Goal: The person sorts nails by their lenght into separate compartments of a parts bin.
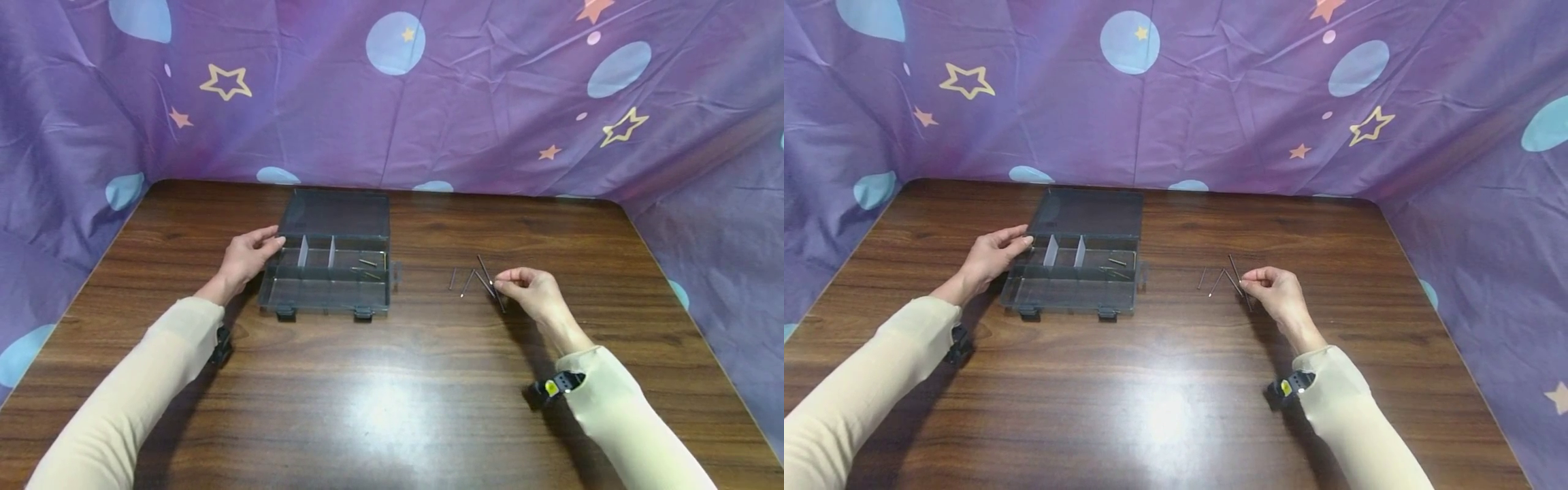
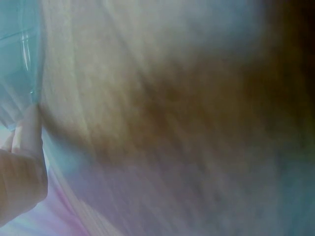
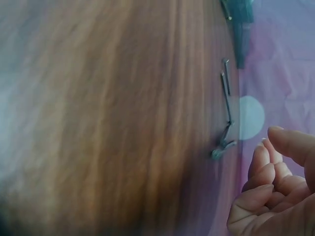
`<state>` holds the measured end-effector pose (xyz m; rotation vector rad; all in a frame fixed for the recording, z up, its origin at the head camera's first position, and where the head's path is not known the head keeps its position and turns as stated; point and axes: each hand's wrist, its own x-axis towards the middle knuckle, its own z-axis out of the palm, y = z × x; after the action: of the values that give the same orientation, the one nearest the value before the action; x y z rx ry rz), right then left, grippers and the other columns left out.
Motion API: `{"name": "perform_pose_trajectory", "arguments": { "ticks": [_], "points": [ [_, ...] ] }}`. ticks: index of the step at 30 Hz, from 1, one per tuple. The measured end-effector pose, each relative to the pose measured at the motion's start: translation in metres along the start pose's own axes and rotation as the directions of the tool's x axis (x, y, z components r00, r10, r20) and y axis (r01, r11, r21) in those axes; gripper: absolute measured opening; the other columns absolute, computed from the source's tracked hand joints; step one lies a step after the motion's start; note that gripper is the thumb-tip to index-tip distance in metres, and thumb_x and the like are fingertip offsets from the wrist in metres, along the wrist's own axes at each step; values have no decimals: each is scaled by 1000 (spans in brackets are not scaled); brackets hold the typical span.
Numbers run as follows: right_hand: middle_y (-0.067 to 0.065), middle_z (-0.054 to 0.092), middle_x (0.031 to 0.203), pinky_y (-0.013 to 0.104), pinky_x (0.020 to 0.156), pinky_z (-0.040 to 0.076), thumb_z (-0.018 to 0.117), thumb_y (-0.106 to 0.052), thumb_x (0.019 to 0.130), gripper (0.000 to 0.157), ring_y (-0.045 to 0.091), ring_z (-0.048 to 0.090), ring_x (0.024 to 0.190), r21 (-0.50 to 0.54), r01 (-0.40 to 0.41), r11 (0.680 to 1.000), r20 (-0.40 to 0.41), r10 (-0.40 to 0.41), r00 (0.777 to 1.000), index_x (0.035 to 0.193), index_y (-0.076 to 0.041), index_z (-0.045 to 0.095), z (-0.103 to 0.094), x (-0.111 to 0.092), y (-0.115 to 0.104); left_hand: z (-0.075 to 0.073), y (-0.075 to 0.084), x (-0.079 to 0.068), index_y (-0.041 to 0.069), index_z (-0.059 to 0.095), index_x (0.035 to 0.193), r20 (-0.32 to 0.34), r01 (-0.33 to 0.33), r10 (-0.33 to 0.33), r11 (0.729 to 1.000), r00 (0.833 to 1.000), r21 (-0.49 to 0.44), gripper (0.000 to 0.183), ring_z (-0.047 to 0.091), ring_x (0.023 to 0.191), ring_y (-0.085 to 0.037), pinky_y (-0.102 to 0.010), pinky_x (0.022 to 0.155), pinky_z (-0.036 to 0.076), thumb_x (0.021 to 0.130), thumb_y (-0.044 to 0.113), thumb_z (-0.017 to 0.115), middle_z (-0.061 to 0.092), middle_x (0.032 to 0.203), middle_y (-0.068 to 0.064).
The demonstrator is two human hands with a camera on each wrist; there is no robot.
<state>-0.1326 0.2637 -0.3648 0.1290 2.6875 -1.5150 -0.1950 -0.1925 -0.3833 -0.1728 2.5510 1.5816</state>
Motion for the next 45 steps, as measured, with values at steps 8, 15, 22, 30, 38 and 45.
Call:
{"name": "perform_pose_trajectory", "arguments": {
  "ticks": [8, 15, 22, 30, 38, 45],
  "points": [
    [-17, 55, 66, 18, 56, 40, 64, -6, 87, 30, -2, 48, 62, -51, -38, 998, 47, 41, 998, 105, 17, 57, -3, 0, 9, -1, 0, -2, 5, 39, 143, 7, 0, 0, 1000, 1000, 8, 54, 46, 126, -29, -40, 101, 41, 97, 30, 52, 48, 138, -20],
    [-12, 56, 66, 17, 54, 40, 66, -4, 84, 29, -1, 48, 60, -105, -41, 994, 54, 47, 997, 103, 16, 59, -4, 0, 16, -1, 0, -2, 6, 39, 143, 7, 1, -1, 1000, 1000, 5, 54, 46, 126, -30, -41, 101, 41, 97, 30, 52, 47, 138, -19],
    [-8, 59, 67, 18, 55, 40, 68, -5, 81, 24, 1, 48, 61, -188, -16, 982, 40, 24, 999, 98, 12, 62, -5, -1, 18, -1, 1, -2, 6, 40, 142, -1, 9, -9, 1000, 1000, 2, 54, 46, 127, -28, -40, 102, 40, 96, 31, 53, 48, 138, -19],
    [-1, 63, 65, 22, 53, 39, 69, -9, 80, 16, 4, 50, 55, -341, 44, 939, 19, -40, 999, 89, 4, 67, -4, -4, 16, -1, 0, -1, 5, 41, 142, -1, 9, -9, 1000, 1000, -3, 53, 46, 127, -28, -41, 102, 40, 96, 29, 53, 48, 138, -19],
    [3, 67, 68, 18, 51, 51, 66, -2, 82, 13, 2, 58, 55, -281, 23, 959, 44, -11, 999, 88, 9, 66, -4, -3, 15, -1, 0, -2, 5, 40, 142, 5, 4, -4, 1000, 1000, 0, 54, 45, 128, -29, -41, 103, 39, 97, 30, 53, 47, 139, -20],
    [6, 68, 71, 20, 55, 54, 63, -1, 82, 11, 3, 60, 57, -304, 7, 953, 64, 14, 998, 87, 8, 67, -4, 0, 12, -1, 1, -2, 6, 40, 143, 8, 17, -17, 1000, 1000, -2, 54, 45, 128, -28, -40, 103, 39, 96, 31, 53, 47, 139, -19]
  ]
}}
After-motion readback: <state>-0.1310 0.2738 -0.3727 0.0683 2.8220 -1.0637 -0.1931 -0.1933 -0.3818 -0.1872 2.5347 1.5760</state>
